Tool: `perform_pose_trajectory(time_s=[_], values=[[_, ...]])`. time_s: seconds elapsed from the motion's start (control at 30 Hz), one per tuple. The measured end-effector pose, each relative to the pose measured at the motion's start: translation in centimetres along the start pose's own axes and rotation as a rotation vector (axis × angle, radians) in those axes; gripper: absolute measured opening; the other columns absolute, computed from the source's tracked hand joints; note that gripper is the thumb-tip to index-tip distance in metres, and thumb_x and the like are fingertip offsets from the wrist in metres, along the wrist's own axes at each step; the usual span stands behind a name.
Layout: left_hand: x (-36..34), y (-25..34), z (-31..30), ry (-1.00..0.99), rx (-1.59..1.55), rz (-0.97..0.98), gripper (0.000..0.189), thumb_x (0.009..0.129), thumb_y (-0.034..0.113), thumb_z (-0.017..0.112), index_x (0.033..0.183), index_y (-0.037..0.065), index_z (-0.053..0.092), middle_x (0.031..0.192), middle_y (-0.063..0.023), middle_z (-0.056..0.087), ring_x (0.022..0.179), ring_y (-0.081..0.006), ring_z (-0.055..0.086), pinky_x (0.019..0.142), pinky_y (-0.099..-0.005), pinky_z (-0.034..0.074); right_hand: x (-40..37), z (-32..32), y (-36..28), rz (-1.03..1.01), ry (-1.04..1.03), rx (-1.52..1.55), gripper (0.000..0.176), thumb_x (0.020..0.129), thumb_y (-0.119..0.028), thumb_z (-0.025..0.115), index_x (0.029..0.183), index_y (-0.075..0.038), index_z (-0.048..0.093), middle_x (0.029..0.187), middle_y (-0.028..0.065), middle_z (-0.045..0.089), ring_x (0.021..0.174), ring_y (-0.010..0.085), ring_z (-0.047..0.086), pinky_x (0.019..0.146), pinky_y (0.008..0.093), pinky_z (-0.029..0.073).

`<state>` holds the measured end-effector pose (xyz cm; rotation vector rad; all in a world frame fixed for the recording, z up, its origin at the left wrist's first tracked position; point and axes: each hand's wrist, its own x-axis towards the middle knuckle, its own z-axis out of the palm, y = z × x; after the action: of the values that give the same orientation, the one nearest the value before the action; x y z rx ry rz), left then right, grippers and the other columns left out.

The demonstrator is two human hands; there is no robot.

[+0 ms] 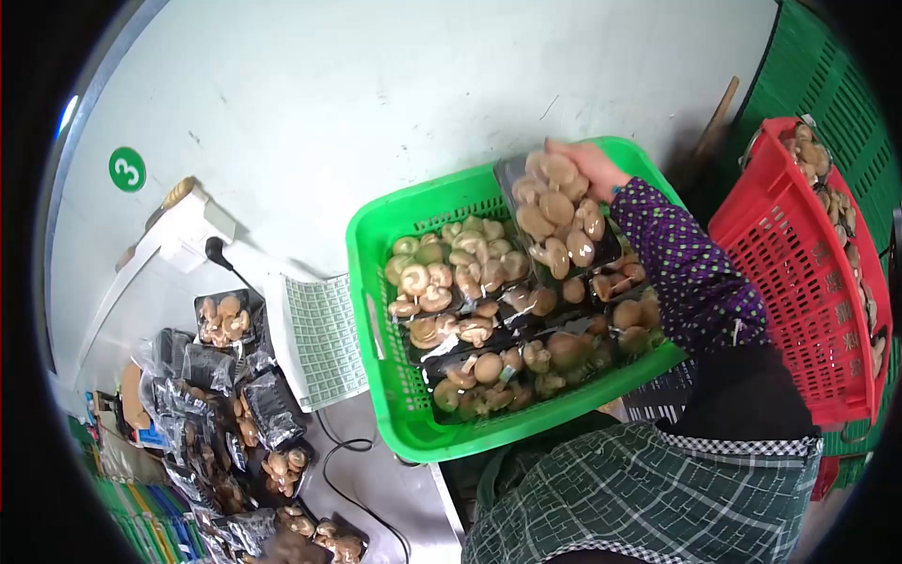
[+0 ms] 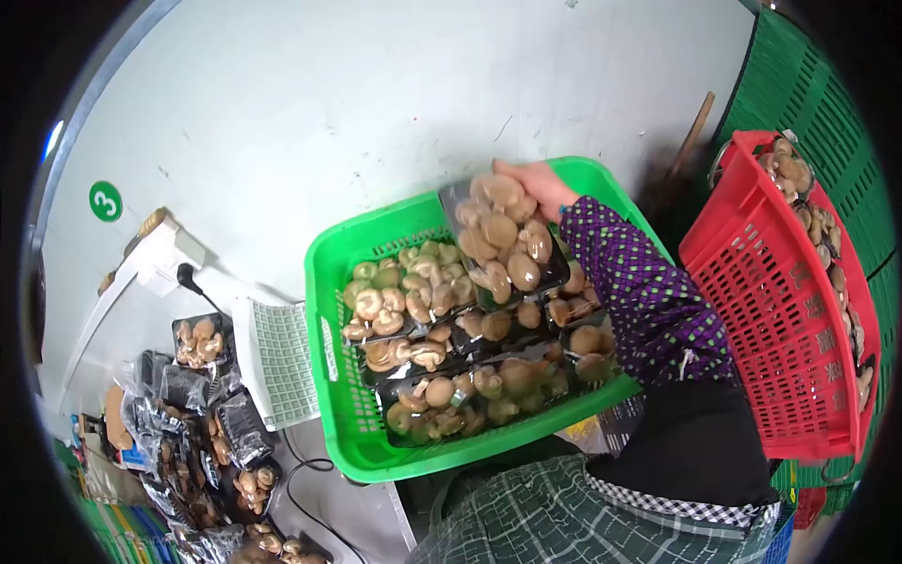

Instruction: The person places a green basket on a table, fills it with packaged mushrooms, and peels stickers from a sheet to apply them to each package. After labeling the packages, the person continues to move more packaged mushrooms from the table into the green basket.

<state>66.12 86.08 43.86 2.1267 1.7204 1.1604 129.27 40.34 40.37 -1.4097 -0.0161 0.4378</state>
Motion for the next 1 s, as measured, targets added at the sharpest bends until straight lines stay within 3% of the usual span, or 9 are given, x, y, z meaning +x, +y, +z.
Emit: perform_pose_trajectory(time_s=[0.23,0.3,0.47,0.63,0.7,0.77,0.87,0.93,1.0], values=[[-0.8,15.6,5.0,-0.474,-0.550,0.030,0.026,0.085,0.015,0.065,0.106,0.001,0.067,0.097,-0.0179,0.068,0.074,-0.0207,0.063,0.063,-0.0298,0.052,5.8,-1.6,8.2,-0.272,0.246,-0.325,0.043,0.082,-0.034,0.070,0.094,0.007,0.065,0.094,0.0105,0.067,0.080,0.0157,0.061,0.071,0.0288,0.050],[-0.8,17.7,8.7,-0.700,-0.830,0.107,0.032,0.080,0.015,0.067,0.104,-0.005,0.060,0.090,-0.0071,0.064,0.077,-0.0135,0.059,0.070,-0.0241,0.046,2.9,-0.8,6.1,-0.246,0.067,-0.710,0.049,0.079,-0.038,0.070,0.098,0.007,0.064,0.087,0.0158,0.067,0.076,0.0203,0.065,0.069,0.0330,0.051],[-6.7,28.5,13.0,-0.993,-0.995,0.173,0.015,0.085,0.014,0.062,0.085,0.000,0.056,0.061,-0.0012,0.052,0.042,-0.0041,0.039,0.041,-0.0185,0.028,-2.7,0.7,10.0,-0.707,0.227,-1.395,0.073,0.075,-0.057,0.064,0.124,-0.005,0.048,0.121,0.0250,0.050,0.109,0.0362,0.053,0.092,0.0472,0.042],[-11.8,37.4,17.2,-1.229,-0.974,0.279,0.024,0.076,0.009,0.068,0.092,-0.008,0.064,0.075,-0.0071,0.064,0.063,-0.0096,0.057,0.060,-0.0222,0.045,-3.0,1.4,8.8,-0.418,0.221,-1.288,0.080,0.074,-0.052,0.066,0.133,-0.005,0.041,0.136,0.0249,0.036,0.122,0.0433,0.038,0.101,0.0499,0.033],[-13.7,40.3,19.6,-1.316,-1.018,0.315,0.027,0.076,0.011,0.070,0.092,-0.009,0.064,0.078,-0.0080,0.065,0.067,-0.0102,0.058,0.063,-0.0222,0.046,-6.6,1.5,3.8,-0.543,0.233,-1.177,0.074,0.077,-0.044,0.067,0.134,-0.005,0.040,0.136,0.0224,0.038,0.123,0.0373,0.040,0.103,0.0470,0.033],[-17.1,44.3,20.4,-1.361,-0.979,0.369,0.031,0.076,0.016,0.072,0.092,-0.009,0.065,0.079,-0.0077,0.065,0.068,-0.0100,0.056,0.062,-0.0229,0.045,-10.6,1.3,-0.4,-0.245,-0.353,-0.340,0.066,0.080,-0.032,0.068,0.133,-0.002,0.042,0.136,0.0197,0.040,0.122,0.0274,0.043,0.101,0.0398,0.037],[-23.1,48.2,22.3,-1.410,-1.196,0.245,0.029,0.085,0.019,0.067,0.098,-0.007,0.064,0.081,-0.0029,0.063,0.070,-0.0068,0.052,0.063,-0.0208,0.043,-11.4,-1.2,-1.2,-0.328,-0.245,-0.436,0.066,0.079,-0.031,0.070,0.128,0.005,0.044,0.118,0.0167,0.054,0.105,0.0182,0.055,0.086,0.0300,0.047],[-25.8,48.2,24.2,-1.334,-1.181,0.409,0.037,0.084,0.019,0.068,0.111,-0.005,0.059,0.091,-0.0084,0.065,0.078,-0.0129,0.058,0.069,-0.0236,0.046,-11.9,-3.7,-2.9,-0.228,0.045,-0.387,0.065,0.075,-0.031,0.075,0.122,0.006,0.049,0.102,0.0126,0.062,0.089,0.0156,0.061,0.073,0.0265,0.050],[-29.0,45.8,26.0,-0.849,-0.833,1.257,0.057,0.079,0.025,0.067,0.129,0.005,0.048,0.125,-0.0190,0.054,0.114,-0.0325,0.052,0.091,-0.0363,0.043,-10.7,-8.0,-2.3,-0.191,0.138,-0.117,0.065,0.074,-0.029,0.075,0.120,0.009,0.050,0.103,0.0132,0.062,0.086,0.0166,0.062,0.073,0.0269,0.051]])
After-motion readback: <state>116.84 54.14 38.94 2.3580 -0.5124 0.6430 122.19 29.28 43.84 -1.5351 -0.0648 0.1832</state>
